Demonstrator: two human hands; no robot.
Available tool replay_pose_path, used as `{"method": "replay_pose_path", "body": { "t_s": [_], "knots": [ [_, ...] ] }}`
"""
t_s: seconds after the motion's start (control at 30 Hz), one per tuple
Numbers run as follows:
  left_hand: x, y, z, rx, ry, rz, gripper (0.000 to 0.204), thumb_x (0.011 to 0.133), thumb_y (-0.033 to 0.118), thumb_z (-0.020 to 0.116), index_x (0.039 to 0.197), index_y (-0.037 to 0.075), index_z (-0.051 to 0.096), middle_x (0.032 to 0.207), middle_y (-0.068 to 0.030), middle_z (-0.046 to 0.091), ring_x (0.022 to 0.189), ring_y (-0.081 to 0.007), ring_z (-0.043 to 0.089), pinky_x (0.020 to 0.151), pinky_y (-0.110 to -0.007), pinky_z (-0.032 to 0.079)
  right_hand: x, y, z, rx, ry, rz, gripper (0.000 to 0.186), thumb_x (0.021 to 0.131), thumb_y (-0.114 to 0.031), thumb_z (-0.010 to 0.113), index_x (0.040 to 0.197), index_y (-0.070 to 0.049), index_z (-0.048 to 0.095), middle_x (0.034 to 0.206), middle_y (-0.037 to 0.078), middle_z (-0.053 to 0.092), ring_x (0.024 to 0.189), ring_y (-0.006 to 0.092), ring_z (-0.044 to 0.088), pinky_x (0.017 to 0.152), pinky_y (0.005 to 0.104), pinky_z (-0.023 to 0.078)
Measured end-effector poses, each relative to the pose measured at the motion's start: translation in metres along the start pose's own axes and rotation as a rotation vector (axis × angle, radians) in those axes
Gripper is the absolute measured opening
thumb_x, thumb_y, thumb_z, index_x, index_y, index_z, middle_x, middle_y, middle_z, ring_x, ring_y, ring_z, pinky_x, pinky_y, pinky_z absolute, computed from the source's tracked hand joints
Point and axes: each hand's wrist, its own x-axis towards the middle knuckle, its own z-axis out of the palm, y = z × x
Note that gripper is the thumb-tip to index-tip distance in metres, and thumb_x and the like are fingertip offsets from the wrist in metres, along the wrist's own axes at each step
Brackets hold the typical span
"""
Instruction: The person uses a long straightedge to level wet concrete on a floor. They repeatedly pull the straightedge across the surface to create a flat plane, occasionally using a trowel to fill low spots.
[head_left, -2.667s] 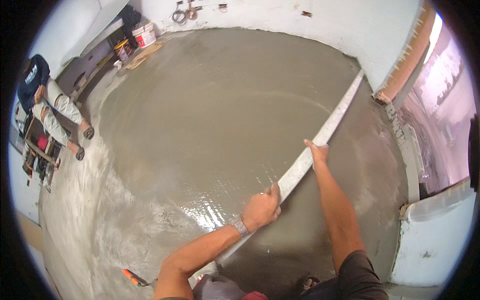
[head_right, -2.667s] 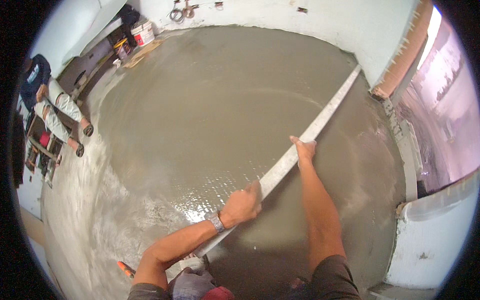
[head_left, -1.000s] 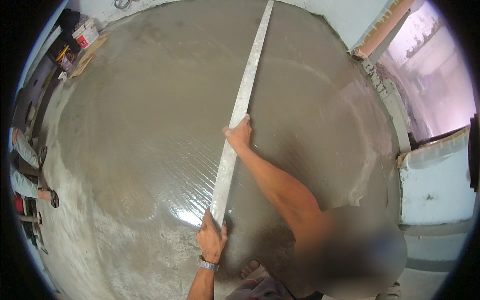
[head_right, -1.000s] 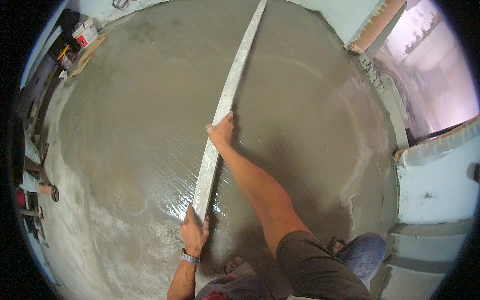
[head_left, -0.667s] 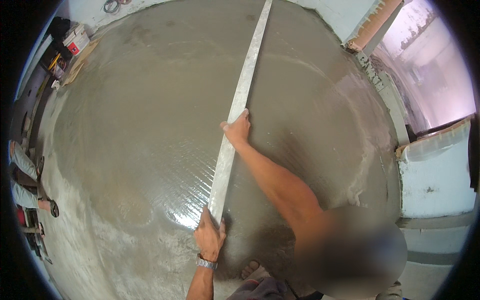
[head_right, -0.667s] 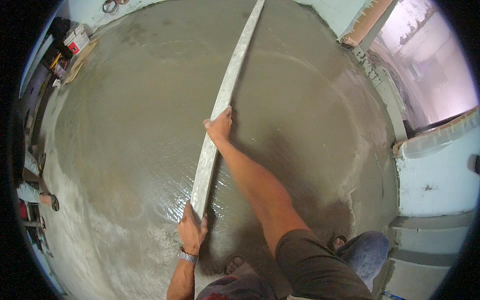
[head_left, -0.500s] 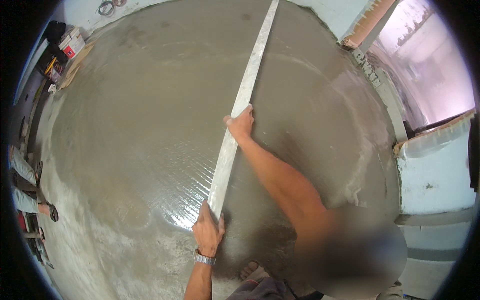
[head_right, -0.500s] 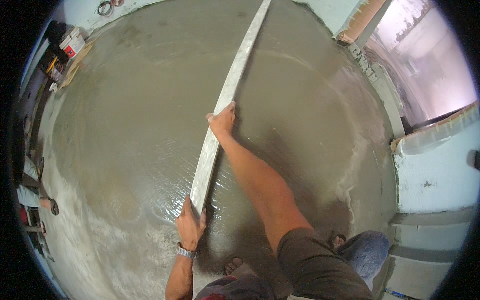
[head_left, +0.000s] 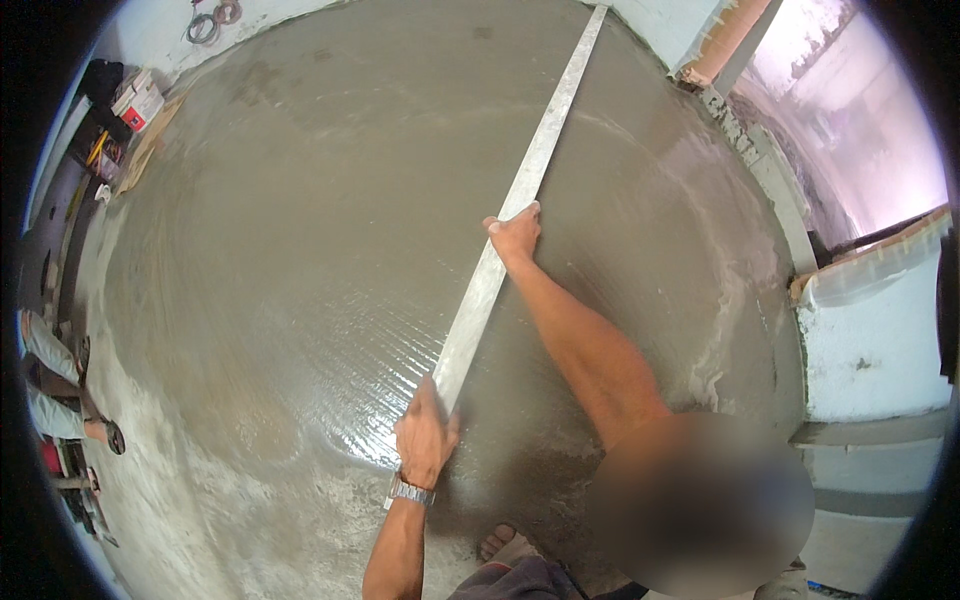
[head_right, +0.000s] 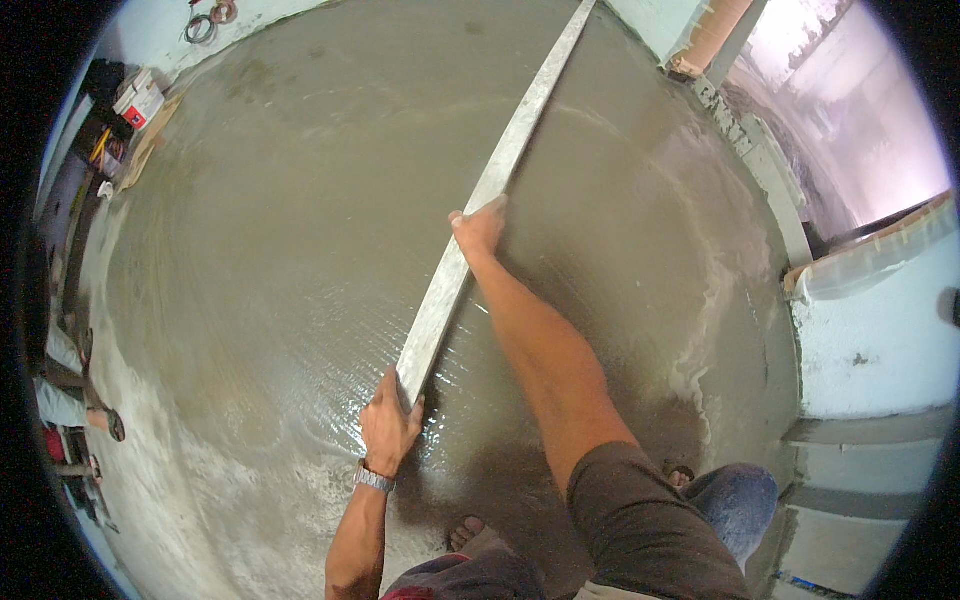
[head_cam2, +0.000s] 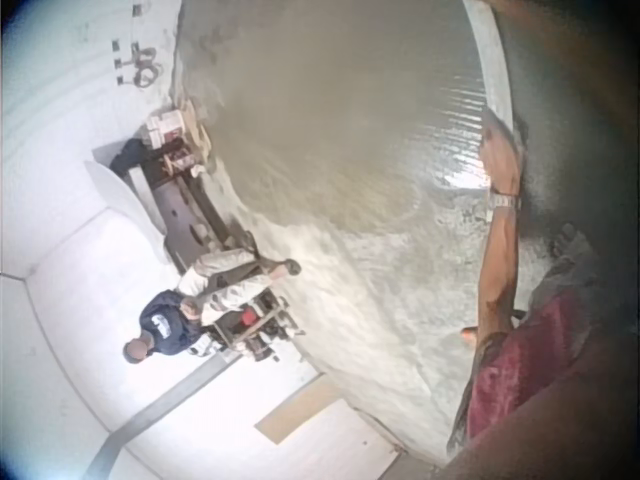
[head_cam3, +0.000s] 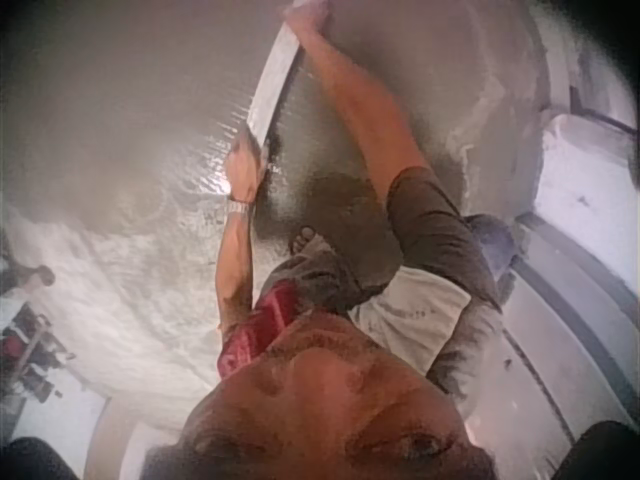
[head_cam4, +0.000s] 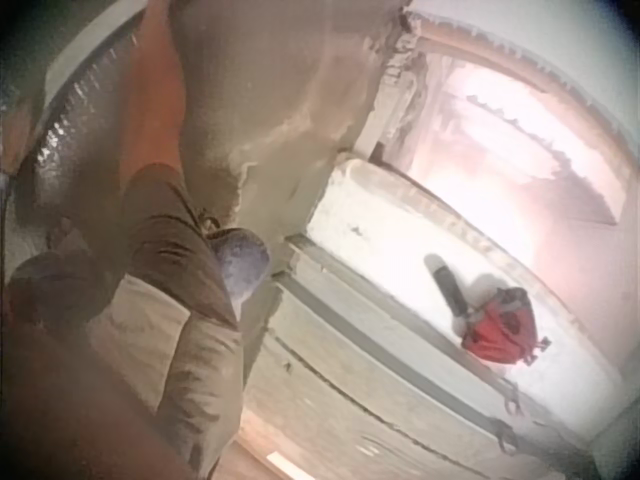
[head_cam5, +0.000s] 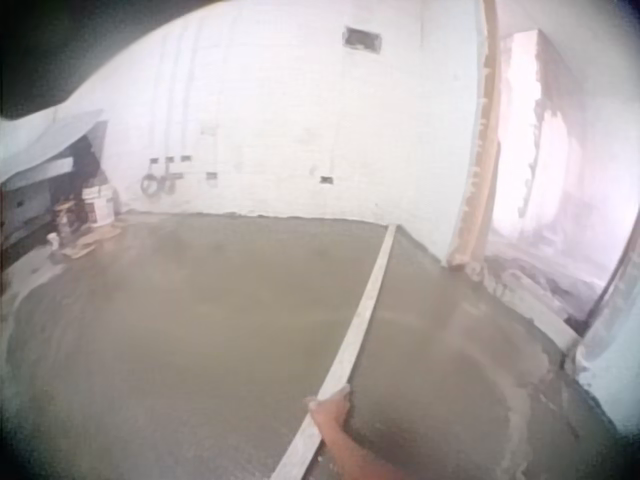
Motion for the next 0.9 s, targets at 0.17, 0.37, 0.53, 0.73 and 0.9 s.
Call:
{"method": "replay_pose_path", "body": {
  "t_s": [0.17, 0.37, 0.53, 0.73, 0.9],
  "knots": [
    [0.01, 0.006, 0.002, 0.049, 0.037, 0.059, 0.07, 0.074, 0.015, 0.075, 0.132, -0.004, 0.041, 0.095, -0.0286, 0.065, 0.071, -0.0377, 0.069, 0.062, -0.042, 0.057, 0.01, -0.005, -0.006, 0.02, -0.007, 0.016, 0.09, 0.066, -0.011, 0.08, 0.132, 0.018, 0.026, 0.131, 0.035, 0.044, 0.126, 0.0424, 0.045, 0.108, 0.0406, 0.038],
    [0.017, 0.001, 0.013, 0.062, 0.071, 0.101, 0.069, 0.075, 0.021, 0.074, 0.133, -0.002, 0.043, 0.096, -0.0284, 0.066, 0.071, -0.039, 0.068, 0.063, -0.044, 0.057, 0.022, 0.007, -0.01, -0.013, -0.063, 0.006, 0.09, 0.069, -0.023, 0.077, 0.133, 0.017, 0.026, 0.128, 0.035, 0.047, 0.124, 0.0431, 0.047, 0.106, 0.0418, 0.039],
    [0.03, -0.017, 0.004, 0.102, 0.052, 0.057, 0.067, 0.078, 0.025, 0.072, 0.133, -0.001, 0.043, 0.099, -0.0289, 0.065, 0.082, -0.042, 0.067, 0.07, -0.045, 0.056, 0.018, -0.004, -0.037, -0.095, -0.186, -0.193, 0.093, 0.075, -0.027, 0.075, 0.139, 0.016, 0.023, 0.137, 0.035, 0.04, 0.129, 0.0438, 0.042, 0.11, 0.0426, 0.034],
    [0.032, -0.009, 0.014, 0.123, 0.028, 0.042, 0.069, 0.079, 0.024, 0.073, 0.135, 0.001, 0.042, 0.103, -0.0282, 0.065, 0.087, -0.0426, 0.067, 0.074, -0.047, 0.055, -0.024, 0.046, -0.155, -0.319, -0.522, -0.429, 0.091, 0.081, -0.027, 0.071, 0.146, 0.005, 0.017, 0.142, 0.03, 0.04, 0.13, 0.0421, 0.043, 0.108, 0.0451, 0.035],
    [0.017, -0.013, 0.0, 0.13, 0.078, 0.056, 0.071, 0.08, 0.025, 0.072, 0.139, 0.005, 0.039, 0.106, -0.0279, 0.064, 0.088, -0.0427, 0.067, 0.075, -0.047, 0.055, -0.077, 0.097, -0.292, -0.65, -1.057, -0.587, 0.091, 0.085, -0.019, 0.068, 0.15, -0.005, 0.006, 0.142, 0.026, 0.041, 0.125, 0.0415, 0.047, 0.105, 0.0477, 0.038]
  ]
}}
